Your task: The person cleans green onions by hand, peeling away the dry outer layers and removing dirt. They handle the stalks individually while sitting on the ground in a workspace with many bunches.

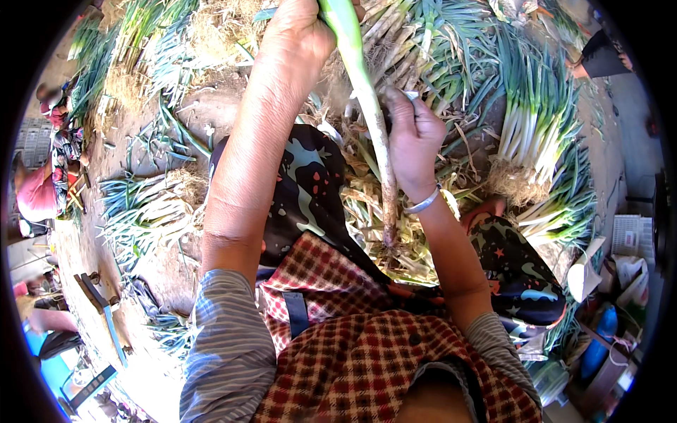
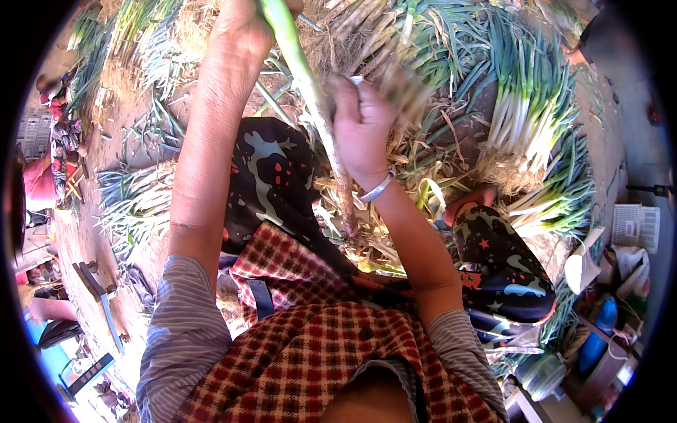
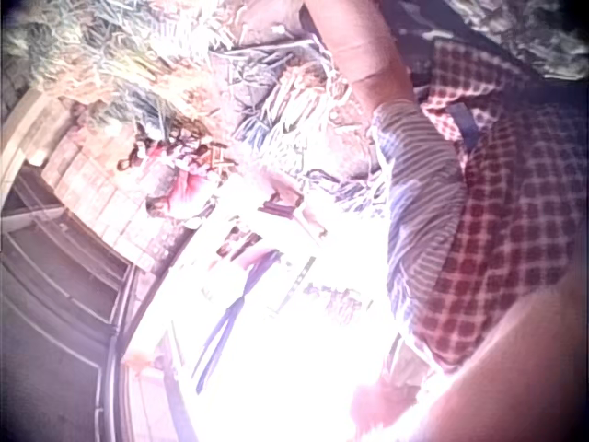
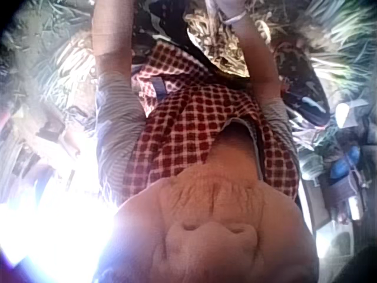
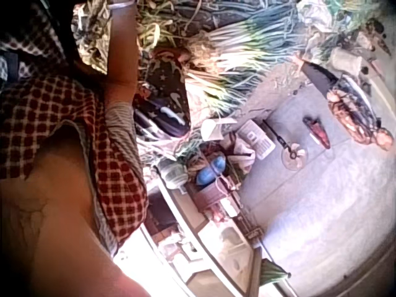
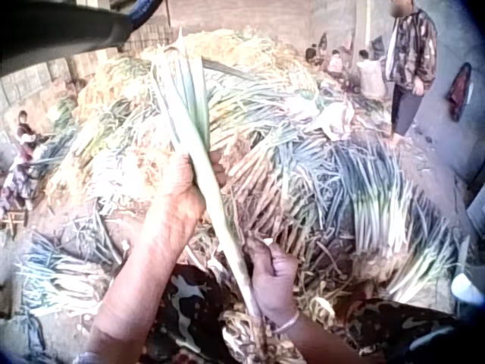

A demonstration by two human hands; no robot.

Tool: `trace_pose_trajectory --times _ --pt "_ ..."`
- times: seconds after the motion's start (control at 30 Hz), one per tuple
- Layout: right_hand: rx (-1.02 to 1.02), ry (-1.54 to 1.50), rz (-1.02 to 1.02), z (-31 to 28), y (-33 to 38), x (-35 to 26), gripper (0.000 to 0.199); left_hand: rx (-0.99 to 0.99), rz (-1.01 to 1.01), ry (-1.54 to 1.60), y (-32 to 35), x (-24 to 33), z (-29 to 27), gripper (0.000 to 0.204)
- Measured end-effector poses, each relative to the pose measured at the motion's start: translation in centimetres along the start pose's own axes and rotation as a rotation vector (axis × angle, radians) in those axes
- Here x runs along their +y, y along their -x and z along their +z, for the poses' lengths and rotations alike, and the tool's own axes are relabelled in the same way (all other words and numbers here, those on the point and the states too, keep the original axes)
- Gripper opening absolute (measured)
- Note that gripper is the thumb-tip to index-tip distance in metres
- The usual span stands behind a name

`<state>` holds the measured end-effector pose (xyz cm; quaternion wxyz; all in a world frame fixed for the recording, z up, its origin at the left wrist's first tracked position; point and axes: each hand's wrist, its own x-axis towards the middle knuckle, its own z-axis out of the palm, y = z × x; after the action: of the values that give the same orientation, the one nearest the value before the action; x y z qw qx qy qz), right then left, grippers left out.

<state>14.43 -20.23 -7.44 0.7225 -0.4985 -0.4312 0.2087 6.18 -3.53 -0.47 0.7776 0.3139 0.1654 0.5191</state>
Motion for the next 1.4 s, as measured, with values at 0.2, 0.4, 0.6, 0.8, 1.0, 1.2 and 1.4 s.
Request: trace_pose_trajectory --times 0.2,0.4,0.6,0.8,1.0,1.2,1.4 --pt "-0.081 0.264 0.233 -4.7 -0.8 6.4 0.030 0.074 0.044 -0.006 -0.1 0.2 0.1 0.014" --pt "-0.285 -0.124 0.329 1.0 -4.8 -3.3 0.033 0.033 -0.112 0.021 0.7 -1.4 0.4 0.018" --pt "-0.359 -0.064 0.181 1.3 -5.8 -1.7 0.018 0.085 -0.068 -0.071 1.2 -1.9 1.3 0.024" --pt "-0.363 0.118 -0.043 1.2 -2.9 -1.4 0.021 0.173 0.057 -0.151 0.6 -0.5 0.9 0.019" --pt "-0.290 0.236 0.537 -6.1 4.0 6.9 0.029 0.178 0.239 -0.201 -1.4 3.2 -2.7 0.020" --pt "-0.574 0.659 0.308 -8.4 5.4 11.9 0.028 0.228 0.335 -0.249 -0.1 6.5 -2.0 0.025" --pt "-0.498 -0.006 0.116 2.9 -1.0 1.5 0.016 0.166 0.225 -0.207 1.8 6.7 -1.1 0.036"
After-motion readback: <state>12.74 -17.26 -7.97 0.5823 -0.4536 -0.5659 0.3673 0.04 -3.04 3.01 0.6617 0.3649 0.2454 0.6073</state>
